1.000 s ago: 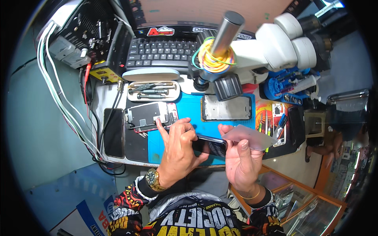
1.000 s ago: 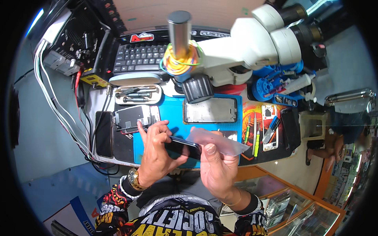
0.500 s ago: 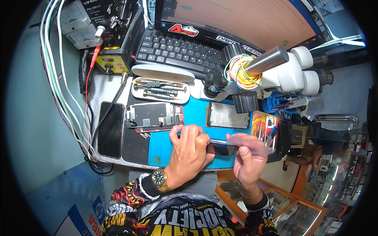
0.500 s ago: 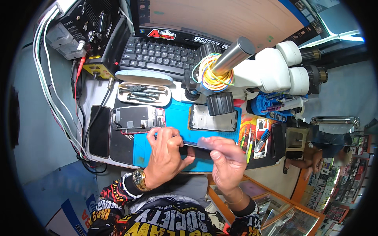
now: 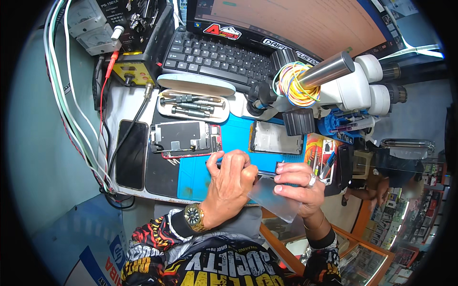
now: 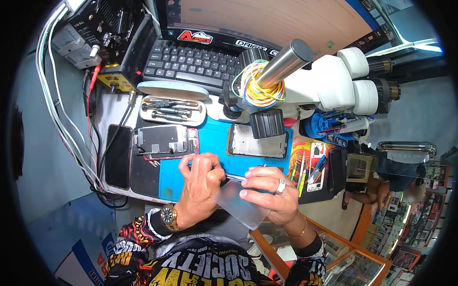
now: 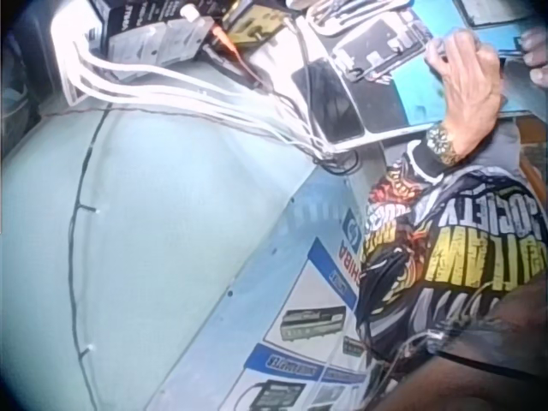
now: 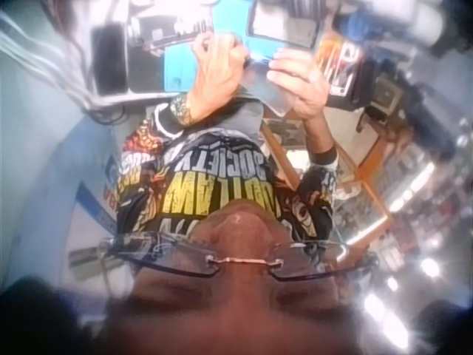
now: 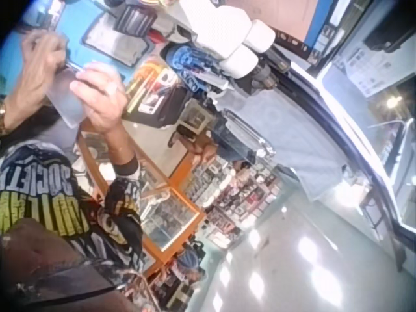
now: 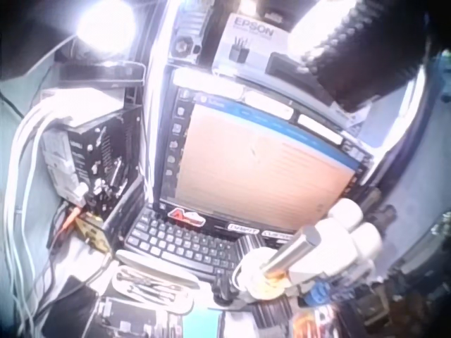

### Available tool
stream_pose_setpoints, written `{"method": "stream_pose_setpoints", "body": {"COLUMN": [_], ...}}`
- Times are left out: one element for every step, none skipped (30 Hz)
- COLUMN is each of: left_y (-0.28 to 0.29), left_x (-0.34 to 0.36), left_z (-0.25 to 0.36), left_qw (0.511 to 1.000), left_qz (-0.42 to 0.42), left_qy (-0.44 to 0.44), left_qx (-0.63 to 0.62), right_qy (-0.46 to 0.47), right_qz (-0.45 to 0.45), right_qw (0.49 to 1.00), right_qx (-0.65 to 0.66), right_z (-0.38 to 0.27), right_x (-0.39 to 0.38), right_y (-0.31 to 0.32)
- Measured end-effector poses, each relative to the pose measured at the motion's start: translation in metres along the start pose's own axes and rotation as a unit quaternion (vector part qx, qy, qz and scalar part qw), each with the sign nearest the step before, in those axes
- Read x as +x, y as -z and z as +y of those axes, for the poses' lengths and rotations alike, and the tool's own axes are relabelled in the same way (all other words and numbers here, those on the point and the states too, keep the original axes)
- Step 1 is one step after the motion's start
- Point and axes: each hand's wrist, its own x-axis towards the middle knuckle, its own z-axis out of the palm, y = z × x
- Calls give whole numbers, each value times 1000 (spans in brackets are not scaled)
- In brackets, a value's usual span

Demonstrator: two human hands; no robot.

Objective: The person performs a screen replacement on a mobile phone, using a small tool to pry the screen away from the frame and applying adhesive to the edges.

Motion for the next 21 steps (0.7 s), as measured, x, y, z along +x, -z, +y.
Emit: {"method": "stream_pose_setpoints", "body": {"left_y": [0,1,1,1,1,0,0,0,0,0,0,1,1,1,0,-1,-1,-2,-2,-2,-2], "left_x": [0,0,0,-1,-1,-1,-1,-1,-1,-1,-1,-1,0,0,-1,-2,-2,-2,-3,-3,-3], "left_z": [0,1,1,1,2,2,2,1,1,1,1,1,1,1,1,1,1,0,0,0,0], "left_qw": [1000,1000,1000,1000,1000,1000,1000,1000,1000,1000,1000,1000,1000,1000,1000,1000,1000,1000,1000,1000,1000], "left_qz": [0,0,0,-1,-2,-1,-1,-1,-2,-2,-3,-4,-6,-6,-6,-6,-6,-2,1,2,4], "left_qy": [3,2,6,9,9,10,11,11,10,9,9,10,11,11,11,10,10,11,11,11,8], "left_qx": [-3,-2,-7,-11,-10,-11,-12,-12,-12,-13,-13,-16,-19,-19,-17,-14,-14,-13,-12,-12,-10], "right_qy": [1,2,3,3,3,2,2,4,5,5,4,4,4,3,2,2,7,12,13,17,21], "right_qz": [1,6,11,11,12,13,13,11,9,9,11,13,13,15,18,18,14,11,11,9,8], "right_qw": [1000,1000,1000,1000,1000,1000,1000,1000,1000,1000,1000,1000,1000,1000,1000,1000,1000,1000,1000,1000,1000], "right_qx": [0,4,9,10,14,17,18,15,11,11,8,6,6,6,6,7,2,-4,-3,-10,-17], "right_z": [1,3,4,4,4,4,4,4,3,3,3,3,3,3,3,4,4,4,4,4,3], "right_x": [0,0,-1,-2,-2,-3,-3,-3,-3,-2,-2,-2,-2,-2,-2,-2,-3,-2,-2,-1,-1], "right_y": [-1,-2,-3,-4,-4,-4,-4,-4,-4,-4,-5,-5,-5,-6,-6,-6,-6,-6,-6,-6,-6]}}
